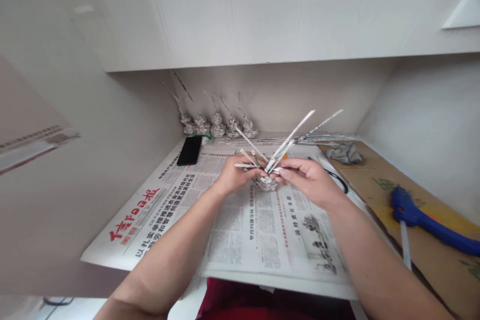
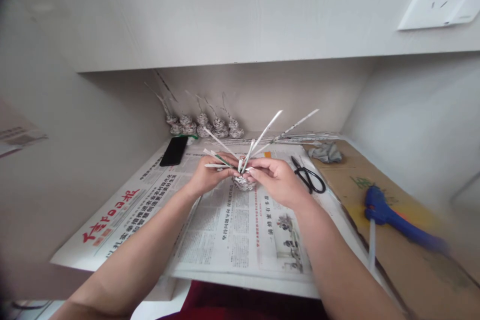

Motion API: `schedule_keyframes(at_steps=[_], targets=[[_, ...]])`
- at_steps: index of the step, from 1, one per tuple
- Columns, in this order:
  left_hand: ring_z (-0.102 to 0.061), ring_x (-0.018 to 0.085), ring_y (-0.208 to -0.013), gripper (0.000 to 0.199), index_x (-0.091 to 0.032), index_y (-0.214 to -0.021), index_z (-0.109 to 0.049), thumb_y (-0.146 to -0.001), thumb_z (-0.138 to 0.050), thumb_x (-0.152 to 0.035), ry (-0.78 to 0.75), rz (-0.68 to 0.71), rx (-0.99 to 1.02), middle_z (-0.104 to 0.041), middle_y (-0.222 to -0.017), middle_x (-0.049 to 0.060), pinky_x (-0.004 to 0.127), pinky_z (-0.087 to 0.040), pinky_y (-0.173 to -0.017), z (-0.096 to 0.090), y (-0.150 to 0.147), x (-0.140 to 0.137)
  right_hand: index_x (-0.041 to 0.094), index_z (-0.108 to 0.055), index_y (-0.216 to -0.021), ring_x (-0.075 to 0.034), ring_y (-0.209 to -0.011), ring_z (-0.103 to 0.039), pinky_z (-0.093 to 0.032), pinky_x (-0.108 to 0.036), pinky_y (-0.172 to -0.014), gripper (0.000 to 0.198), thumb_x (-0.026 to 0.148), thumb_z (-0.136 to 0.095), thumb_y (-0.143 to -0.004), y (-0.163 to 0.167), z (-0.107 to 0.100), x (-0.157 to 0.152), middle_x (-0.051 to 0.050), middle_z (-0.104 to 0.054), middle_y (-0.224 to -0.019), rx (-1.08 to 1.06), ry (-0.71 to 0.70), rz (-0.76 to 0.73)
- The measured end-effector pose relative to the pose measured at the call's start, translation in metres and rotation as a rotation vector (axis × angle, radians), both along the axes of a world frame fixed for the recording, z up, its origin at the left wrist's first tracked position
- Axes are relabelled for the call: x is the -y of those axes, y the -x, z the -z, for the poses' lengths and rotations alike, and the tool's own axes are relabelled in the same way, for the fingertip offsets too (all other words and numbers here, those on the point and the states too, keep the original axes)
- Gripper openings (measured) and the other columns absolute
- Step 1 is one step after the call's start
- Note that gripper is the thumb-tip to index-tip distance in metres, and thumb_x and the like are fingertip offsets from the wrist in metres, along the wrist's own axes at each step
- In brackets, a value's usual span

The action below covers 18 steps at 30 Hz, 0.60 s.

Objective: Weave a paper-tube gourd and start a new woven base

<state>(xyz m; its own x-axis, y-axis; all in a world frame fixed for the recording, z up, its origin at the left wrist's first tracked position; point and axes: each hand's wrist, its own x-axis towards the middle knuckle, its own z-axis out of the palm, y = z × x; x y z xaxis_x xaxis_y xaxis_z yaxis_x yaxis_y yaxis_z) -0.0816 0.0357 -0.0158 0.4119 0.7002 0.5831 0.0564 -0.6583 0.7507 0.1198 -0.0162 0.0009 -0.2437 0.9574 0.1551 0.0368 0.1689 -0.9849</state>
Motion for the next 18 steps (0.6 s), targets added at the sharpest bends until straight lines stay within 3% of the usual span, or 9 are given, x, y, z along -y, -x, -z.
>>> schedule_keyframes(at_steps=[7,13,18], targets=[[-0.069,0.020,-0.086,0.016,-0.017,-0.081,-0.076,-0.072,-0.077,-0.029,0.012,0.020,0.026,-0.075,-0.088,0.007,0.033,-0.053,-0.083,-0.0006,-0.0025,0.0019,0.017,-0.070,-0.089,-0.012,-0.052,-0.057,-0.048,-0.026,-0.053,0.027,0.042,-0.066,-0.080,0.0010,0.0057,-0.0064,0.000,-0.065,-0.064,0.172,-0.129,0.191],[-0.069,0.020,-0.085,0.019,-0.016,-0.082,-0.076,-0.069,-0.079,-0.030,0.020,0.009,0.016,-0.075,-0.089,0.008,0.031,-0.054,-0.082,0.0026,-0.0038,0.0016,0.020,-0.070,-0.088,-0.014,-0.059,-0.058,-0.047,-0.027,-0.059,0.021,0.037,-0.057,-0.088,-0.0005,0.0072,-0.0028,-0.001,-0.065,-0.071,0.418,-0.347,0.258],[-0.069,0.021,-0.087,0.019,-0.016,-0.081,-0.076,-0.071,-0.077,-0.031,0.042,-0.016,0.057,-0.075,-0.089,0.008,0.034,-0.054,-0.084,0.0026,-0.0030,0.0002,0.021,-0.071,-0.093,-0.016,-0.070,-0.061,-0.049,-0.029,-0.064,0.023,0.027,-0.049,-0.091,0.0017,0.0059,-0.0011,-0.004,-0.065,-0.083,0.477,-0.442,0.149]])
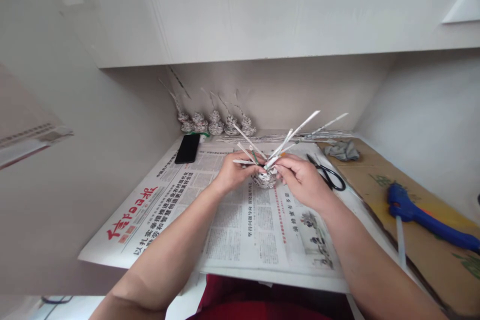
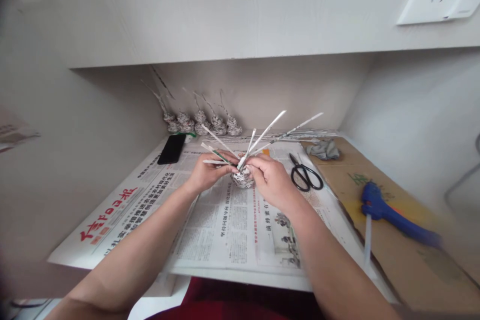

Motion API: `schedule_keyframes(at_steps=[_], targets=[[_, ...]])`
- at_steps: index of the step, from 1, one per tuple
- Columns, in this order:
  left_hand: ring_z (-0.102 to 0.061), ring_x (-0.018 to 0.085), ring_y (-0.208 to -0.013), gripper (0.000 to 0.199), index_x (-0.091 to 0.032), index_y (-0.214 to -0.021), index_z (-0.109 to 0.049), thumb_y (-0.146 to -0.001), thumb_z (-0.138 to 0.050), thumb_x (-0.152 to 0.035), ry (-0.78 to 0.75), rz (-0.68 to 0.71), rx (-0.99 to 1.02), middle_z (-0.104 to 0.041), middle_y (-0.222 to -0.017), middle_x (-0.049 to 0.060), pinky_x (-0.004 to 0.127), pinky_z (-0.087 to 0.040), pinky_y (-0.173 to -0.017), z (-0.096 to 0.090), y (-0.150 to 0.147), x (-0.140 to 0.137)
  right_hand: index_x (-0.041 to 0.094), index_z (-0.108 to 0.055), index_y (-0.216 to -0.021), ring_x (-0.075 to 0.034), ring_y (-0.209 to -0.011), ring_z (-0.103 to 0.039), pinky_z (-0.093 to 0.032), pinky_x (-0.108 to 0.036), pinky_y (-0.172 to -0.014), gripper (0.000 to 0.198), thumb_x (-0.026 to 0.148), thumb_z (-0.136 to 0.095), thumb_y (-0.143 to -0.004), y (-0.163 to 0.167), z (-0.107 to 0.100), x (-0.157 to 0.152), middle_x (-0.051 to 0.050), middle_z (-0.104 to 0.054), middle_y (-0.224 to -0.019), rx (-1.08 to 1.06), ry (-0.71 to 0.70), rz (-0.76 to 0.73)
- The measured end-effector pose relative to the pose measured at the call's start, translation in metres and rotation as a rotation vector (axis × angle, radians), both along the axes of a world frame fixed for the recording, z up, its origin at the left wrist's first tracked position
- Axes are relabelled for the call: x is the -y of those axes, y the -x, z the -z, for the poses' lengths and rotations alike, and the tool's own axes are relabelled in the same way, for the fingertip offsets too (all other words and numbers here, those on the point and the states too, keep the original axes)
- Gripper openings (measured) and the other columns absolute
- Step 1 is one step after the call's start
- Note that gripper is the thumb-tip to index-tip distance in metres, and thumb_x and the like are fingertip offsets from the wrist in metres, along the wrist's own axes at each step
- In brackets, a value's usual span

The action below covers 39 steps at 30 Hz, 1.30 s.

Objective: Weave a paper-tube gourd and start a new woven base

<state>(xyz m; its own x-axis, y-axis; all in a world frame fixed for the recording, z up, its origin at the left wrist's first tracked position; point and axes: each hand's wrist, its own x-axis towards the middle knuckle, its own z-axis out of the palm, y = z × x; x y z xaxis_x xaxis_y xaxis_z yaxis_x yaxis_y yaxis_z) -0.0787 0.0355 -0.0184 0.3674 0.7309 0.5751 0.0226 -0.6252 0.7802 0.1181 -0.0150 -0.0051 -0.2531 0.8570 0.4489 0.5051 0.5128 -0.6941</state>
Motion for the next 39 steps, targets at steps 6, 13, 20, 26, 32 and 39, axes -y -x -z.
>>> schedule_keyframes(at_steps=[6,13,20,26,32,39], targets=[[-0.069,0.021,-0.087,0.018,-0.016,-0.081,-0.076,-0.069,-0.079,-0.029,0.012,0.057,0.007,-0.075,-0.088,0.008,0.034,-0.054,-0.083,-0.001,-0.002,0.002,0.019,-0.063,-0.096,-0.016,-0.061,-0.062,-0.050,-0.027,-0.053,0.017,0.031,-0.057,-0.086,0.001,0.007,-0.004,-0.002,-0.065,-0.074,-0.299,0.215,0.023],[-0.069,0.023,-0.088,0.019,-0.014,-0.080,-0.076,-0.068,-0.080,-0.028,0.047,0.069,0.030,-0.074,-0.088,0.010,0.035,-0.053,-0.084,0.001,-0.004,0.004,0.023,-0.068,-0.091,-0.019,-0.084,-0.066,-0.050,-0.030,-0.076,0.020,0.015,-0.051,-0.085,0.007,0.000,0.006,-0.004,-0.071,-0.092,0.042,-0.285,0.198],[-0.069,0.022,-0.087,0.019,-0.016,-0.081,-0.076,-0.072,-0.076,-0.033,0.044,0.033,-0.015,-0.075,-0.090,0.009,0.035,-0.054,-0.084,0.003,-0.002,0.001,0.023,-0.066,-0.094,-0.017,-0.072,-0.066,-0.049,-0.027,-0.068,0.014,0.019,-0.057,-0.084,0.014,0.005,0.007,-0.002,-0.072,-0.084,0.014,-0.157,0.181],[-0.069,0.022,-0.089,0.018,-0.016,-0.081,-0.076,-0.072,-0.076,-0.032,0.045,0.046,0.015,-0.075,-0.091,0.008,0.035,-0.054,-0.085,0.004,-0.003,0.002,0.021,-0.067,-0.086,-0.018,-0.079,-0.065,-0.049,-0.029,-0.072,0.011,0.019,-0.057,-0.085,0.013,0.003,0.007,-0.004,-0.069,-0.087,0.073,-0.244,0.168],[-0.069,0.022,-0.087,0.019,-0.015,-0.082,-0.075,-0.071,-0.077,-0.031,0.084,0.020,0.033,-0.075,-0.089,0.008,0.034,-0.055,-0.083,0.003,-0.001,0.000,0.024,-0.069,-0.101,-0.021,-0.099,-0.061,-0.048,-0.036,-0.090,0.021,0.019,-0.055,-0.086,0.004,-0.006,0.011,-0.007,-0.063,-0.106,0.238,-0.235,0.006],[-0.069,0.023,-0.088,0.019,-0.016,-0.081,-0.076,-0.070,-0.078,-0.031,0.095,0.023,0.026,-0.075,-0.088,0.008,0.036,-0.055,-0.085,0.002,-0.003,0.002,0.021,-0.072,-0.092,-0.020,-0.094,-0.063,-0.049,-0.034,-0.087,0.025,0.013,-0.048,-0.089,0.001,-0.002,0.005,-0.007,-0.066,-0.099,0.252,-0.256,0.022]])
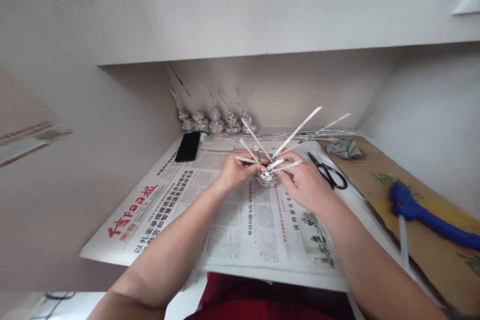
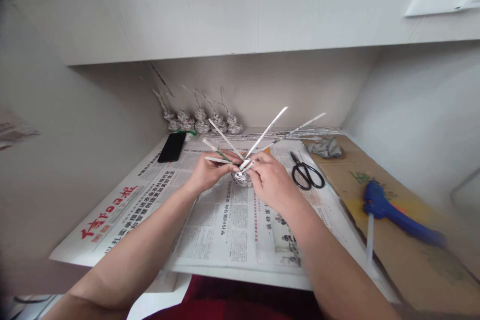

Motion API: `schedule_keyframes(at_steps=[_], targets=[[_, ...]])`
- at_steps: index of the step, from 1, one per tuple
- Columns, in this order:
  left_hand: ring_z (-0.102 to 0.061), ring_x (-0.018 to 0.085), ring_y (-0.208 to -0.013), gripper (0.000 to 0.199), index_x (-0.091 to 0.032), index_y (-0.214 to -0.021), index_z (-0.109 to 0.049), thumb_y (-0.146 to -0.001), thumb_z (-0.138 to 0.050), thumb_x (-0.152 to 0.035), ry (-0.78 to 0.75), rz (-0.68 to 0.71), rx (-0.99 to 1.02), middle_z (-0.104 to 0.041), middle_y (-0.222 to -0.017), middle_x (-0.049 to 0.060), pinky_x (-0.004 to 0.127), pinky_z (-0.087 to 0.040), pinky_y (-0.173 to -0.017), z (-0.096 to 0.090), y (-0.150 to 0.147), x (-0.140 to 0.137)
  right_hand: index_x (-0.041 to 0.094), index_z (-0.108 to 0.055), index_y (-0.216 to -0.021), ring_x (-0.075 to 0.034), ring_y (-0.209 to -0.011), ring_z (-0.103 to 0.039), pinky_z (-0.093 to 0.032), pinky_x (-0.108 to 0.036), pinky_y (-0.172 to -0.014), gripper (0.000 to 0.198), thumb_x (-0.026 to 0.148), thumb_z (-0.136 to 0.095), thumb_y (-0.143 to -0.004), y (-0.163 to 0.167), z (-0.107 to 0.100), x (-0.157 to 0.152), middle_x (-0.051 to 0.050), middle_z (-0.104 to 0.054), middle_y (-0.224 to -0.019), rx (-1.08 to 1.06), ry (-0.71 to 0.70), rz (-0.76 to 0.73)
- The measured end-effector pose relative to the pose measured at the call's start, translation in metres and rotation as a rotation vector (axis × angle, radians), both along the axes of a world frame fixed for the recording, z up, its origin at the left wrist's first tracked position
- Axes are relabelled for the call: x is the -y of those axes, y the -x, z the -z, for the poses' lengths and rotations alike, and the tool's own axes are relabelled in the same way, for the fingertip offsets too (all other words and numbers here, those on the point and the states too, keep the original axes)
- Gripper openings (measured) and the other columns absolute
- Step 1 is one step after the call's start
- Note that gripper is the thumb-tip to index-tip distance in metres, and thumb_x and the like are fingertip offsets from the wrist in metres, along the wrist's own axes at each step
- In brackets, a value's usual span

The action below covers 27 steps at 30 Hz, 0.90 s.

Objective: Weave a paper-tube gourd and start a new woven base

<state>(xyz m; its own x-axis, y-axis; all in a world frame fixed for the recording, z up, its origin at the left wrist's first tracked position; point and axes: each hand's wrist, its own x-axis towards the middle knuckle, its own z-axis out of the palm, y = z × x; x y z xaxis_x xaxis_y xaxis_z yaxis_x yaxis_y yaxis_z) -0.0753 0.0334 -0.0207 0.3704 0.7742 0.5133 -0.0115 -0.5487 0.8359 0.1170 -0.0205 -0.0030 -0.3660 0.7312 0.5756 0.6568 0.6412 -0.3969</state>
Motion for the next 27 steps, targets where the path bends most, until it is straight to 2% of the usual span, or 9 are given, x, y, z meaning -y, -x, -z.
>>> schedule_keyframes(at_steps=[5,8,14,22,27], targets=[[-0.069,0.022,-0.087,0.018,-0.017,-0.080,-0.076,-0.071,-0.077,-0.032,-0.022,-0.021,-0.006,-0.075,-0.089,0.007,0.036,-0.054,-0.086,-0.001,-0.003,0.004,0.024,-0.073,-0.087,-0.019,-0.083,-0.067,-0.050,-0.030,-0.077,0.017,0.018,-0.057,-0.085,0.007,0.008,0.001,-0.004,-0.071,-0.091,-0.103,-0.072,0.179],[-0.069,0.022,-0.087,0.019,-0.016,-0.078,-0.075,-0.071,-0.077,-0.033,-0.027,-0.039,-0.008,-0.075,-0.087,0.007,0.035,-0.054,-0.084,-0.001,-0.004,0.005,0.025,-0.071,-0.088,-0.020,-0.083,-0.067,-0.049,-0.029,-0.076,0.013,0.020,-0.059,-0.084,0.011,0.009,0.003,-0.003,-0.073,-0.090,-0.139,-0.083,0.234],[-0.069,0.022,-0.086,0.019,-0.015,-0.076,-0.075,-0.071,-0.077,-0.034,-0.026,-0.038,-0.003,-0.075,-0.085,0.008,0.035,-0.054,-0.084,-0.002,-0.004,0.007,0.023,-0.068,-0.083,-0.021,-0.085,-0.064,-0.046,-0.029,-0.075,0.014,0.019,-0.056,-0.086,0.012,0.004,0.005,-0.004,-0.069,-0.089,-0.039,-0.057,0.186],[-0.069,0.023,-0.090,0.020,-0.015,-0.077,-0.076,-0.069,-0.079,-0.033,-0.018,0.008,0.036,-0.075,-0.086,0.009,0.036,-0.053,-0.087,0.000,-0.007,0.009,0.024,-0.066,-0.078,-0.018,-0.081,-0.061,-0.041,-0.028,-0.070,0.020,0.018,-0.050,-0.088,0.002,-0.011,0.015,-0.002,-0.065,-0.087,0.096,0.089,0.095],[-0.069,0.022,-0.084,0.018,-0.015,-0.076,-0.076,-0.072,-0.077,-0.032,-0.059,0.062,-0.006,-0.074,-0.084,0.009,0.035,-0.054,-0.082,-0.003,-0.009,0.013,0.024,-0.066,-0.077,-0.016,-0.067,-0.059,-0.033,-0.027,-0.057,0.012,0.019,-0.055,-0.082,0.002,-0.011,0.021,-0.001,-0.065,-0.075,0.311,0.161,0.100]])
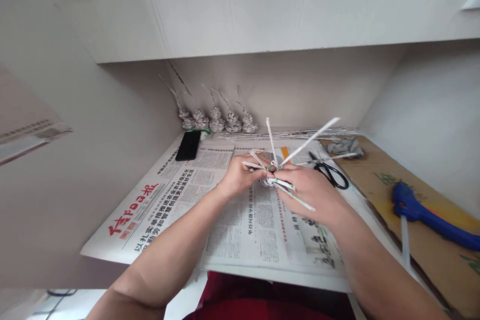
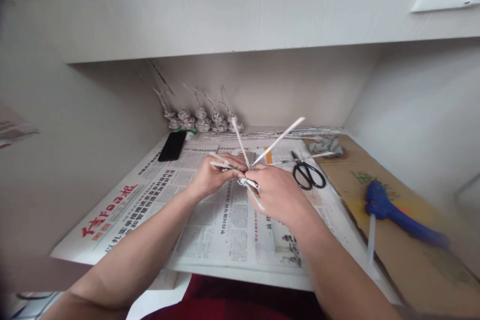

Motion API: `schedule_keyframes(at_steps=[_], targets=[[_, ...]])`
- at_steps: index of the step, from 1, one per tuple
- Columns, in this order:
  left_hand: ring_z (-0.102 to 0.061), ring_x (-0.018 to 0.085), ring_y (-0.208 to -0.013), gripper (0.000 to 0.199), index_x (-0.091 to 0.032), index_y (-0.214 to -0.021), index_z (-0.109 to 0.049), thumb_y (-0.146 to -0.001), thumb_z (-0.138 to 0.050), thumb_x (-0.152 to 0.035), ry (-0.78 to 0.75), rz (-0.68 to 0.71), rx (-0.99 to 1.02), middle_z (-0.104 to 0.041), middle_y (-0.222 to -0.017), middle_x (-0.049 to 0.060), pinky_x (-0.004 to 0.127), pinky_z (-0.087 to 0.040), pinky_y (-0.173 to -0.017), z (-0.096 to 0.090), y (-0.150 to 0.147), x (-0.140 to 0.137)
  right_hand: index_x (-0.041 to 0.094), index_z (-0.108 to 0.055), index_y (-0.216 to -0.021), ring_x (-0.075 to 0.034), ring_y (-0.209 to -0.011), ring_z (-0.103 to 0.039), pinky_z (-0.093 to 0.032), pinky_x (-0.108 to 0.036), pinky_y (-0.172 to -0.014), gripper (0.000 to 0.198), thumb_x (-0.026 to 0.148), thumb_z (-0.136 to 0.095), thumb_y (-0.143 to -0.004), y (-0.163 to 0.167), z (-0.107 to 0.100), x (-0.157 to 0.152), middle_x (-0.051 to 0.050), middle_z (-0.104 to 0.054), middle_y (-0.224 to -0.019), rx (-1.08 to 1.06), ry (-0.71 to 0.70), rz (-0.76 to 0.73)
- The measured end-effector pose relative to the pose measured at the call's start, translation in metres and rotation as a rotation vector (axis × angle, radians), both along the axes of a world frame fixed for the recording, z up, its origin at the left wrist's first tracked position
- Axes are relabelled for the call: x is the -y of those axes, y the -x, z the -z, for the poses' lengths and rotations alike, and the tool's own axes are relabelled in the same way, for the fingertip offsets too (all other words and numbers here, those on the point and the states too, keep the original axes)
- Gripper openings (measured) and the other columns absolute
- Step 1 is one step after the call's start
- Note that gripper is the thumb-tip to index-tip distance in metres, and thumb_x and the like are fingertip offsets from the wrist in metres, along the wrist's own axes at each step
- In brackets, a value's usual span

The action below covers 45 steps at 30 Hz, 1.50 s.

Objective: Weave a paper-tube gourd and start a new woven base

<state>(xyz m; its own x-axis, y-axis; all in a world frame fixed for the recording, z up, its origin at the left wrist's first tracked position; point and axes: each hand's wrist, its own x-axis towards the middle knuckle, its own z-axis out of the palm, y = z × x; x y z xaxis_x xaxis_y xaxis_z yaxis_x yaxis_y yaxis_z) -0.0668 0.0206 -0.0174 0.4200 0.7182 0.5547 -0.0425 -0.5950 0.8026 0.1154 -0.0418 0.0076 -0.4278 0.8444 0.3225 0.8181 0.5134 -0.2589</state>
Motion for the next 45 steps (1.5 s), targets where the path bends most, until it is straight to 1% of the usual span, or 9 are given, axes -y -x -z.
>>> schedule_keyframes(at_steps=[4,10,14,22,27,30,34,39,45], targets=[[-0.069,0.022,-0.087,0.017,-0.015,-0.077,-0.076,-0.073,-0.076,-0.032,0.007,-0.020,0.012,-0.075,-0.085,0.009,0.034,-0.054,-0.084,-0.001,0.000,0.001,0.026,-0.067,-0.076,-0.015,-0.057,-0.056,-0.029,-0.027,-0.052,0.017,0.032,-0.055,-0.087,0.005,0.007,-0.001,0.002,-0.065,-0.063,-0.023,0.015,0.081],[-0.069,0.022,-0.088,0.018,-0.015,-0.075,-0.075,-0.069,-0.078,-0.031,0.088,-0.098,0.068,-0.075,-0.084,0.008,0.034,-0.054,-0.085,0.001,0.004,-0.005,0.027,-0.070,-0.086,-0.015,-0.066,-0.061,-0.037,-0.026,-0.062,0.015,0.038,-0.060,-0.087,0.009,0.013,-0.010,0.003,-0.072,-0.076,-0.230,-0.133,0.116],[-0.069,0.021,-0.083,0.018,-0.014,-0.076,-0.074,-0.072,-0.076,-0.032,0.089,-0.078,0.040,-0.075,-0.084,0.008,0.033,-0.054,-0.081,0.004,0.003,-0.006,0.024,-0.066,-0.079,-0.013,-0.053,-0.053,-0.033,-0.026,-0.055,0.020,0.034,-0.053,-0.090,0.007,0.015,-0.012,0.004,-0.064,-0.062,-0.184,-0.059,0.080],[-0.068,0.021,-0.083,0.017,-0.014,-0.074,-0.074,-0.073,-0.075,-0.031,0.097,-0.059,0.022,-0.074,-0.085,0.010,0.033,-0.053,-0.081,0.006,0.000,-0.004,0.025,-0.070,-0.082,-0.014,-0.057,-0.056,-0.033,-0.026,-0.056,0.021,0.034,-0.052,-0.090,0.008,0.011,-0.008,0.001,-0.069,-0.071,-0.144,-0.015,0.080],[-0.069,0.021,-0.083,0.013,-0.013,-0.077,-0.074,-0.069,-0.077,-0.024,0.144,-0.122,0.065,-0.075,-0.084,0.008,0.031,-0.054,-0.079,0.009,0.001,-0.009,0.021,-0.063,-0.056,-0.013,-0.047,-0.049,-0.031,-0.027,-0.053,0.034,0.041,-0.060,-0.085,0.009,0.017,-0.014,0.001,-0.059,-0.050,-0.183,-0.194,0.174],[-0.068,0.020,-0.082,0.013,-0.013,-0.077,-0.074,-0.070,-0.076,-0.024,0.146,-0.118,0.070,-0.075,-0.083,0.008,0.030,-0.053,-0.078,0.010,0.002,-0.010,0.020,-0.056,-0.049,-0.013,-0.044,-0.046,-0.030,-0.027,-0.051,0.042,0.044,-0.061,-0.084,0.008,0.020,-0.016,0.001,-0.055,-0.045,-0.202,-0.192,0.200],[-0.068,0.019,-0.079,0.015,-0.013,-0.076,-0.073,-0.073,-0.074,-0.028,0.110,-0.100,0.052,-0.074,-0.081,0.007,0.029,-0.053,-0.076,0.009,0.002,-0.008,0.021,-0.063,-0.062,-0.015,-0.051,-0.053,-0.032,-0.027,-0.055,0.037,0.039,-0.049,-0.092,0.009,0.018,-0.013,0.000,-0.063,-0.056,-0.137,-0.123,0.110],[-0.068,0.018,-0.078,0.015,-0.013,-0.076,-0.073,-0.072,-0.075,-0.027,0.085,-0.090,0.046,-0.074,-0.080,0.007,0.029,-0.053,-0.076,0.009,0.001,-0.006,0.025,-0.067,-0.087,-0.019,-0.067,-0.062,-0.034,-0.028,-0.060,0.033,0.039,-0.039,-0.096,0.010,0.009,-0.005,-0.002,-0.070,-0.072,0.008,-0.044,0.123],[-0.068,0.019,-0.078,0.016,-0.013,-0.075,-0.074,-0.071,-0.076,-0.028,0.102,-0.080,0.061,-0.074,-0.080,0.008,0.029,-0.053,-0.077,0.010,0.000,-0.007,0.026,-0.068,-0.091,-0.018,-0.061,-0.059,-0.033,-0.027,-0.056,0.025,0.038,-0.046,-0.093,0.012,0.012,-0.006,0.000,-0.069,-0.069,-0.018,-0.034,0.134]])
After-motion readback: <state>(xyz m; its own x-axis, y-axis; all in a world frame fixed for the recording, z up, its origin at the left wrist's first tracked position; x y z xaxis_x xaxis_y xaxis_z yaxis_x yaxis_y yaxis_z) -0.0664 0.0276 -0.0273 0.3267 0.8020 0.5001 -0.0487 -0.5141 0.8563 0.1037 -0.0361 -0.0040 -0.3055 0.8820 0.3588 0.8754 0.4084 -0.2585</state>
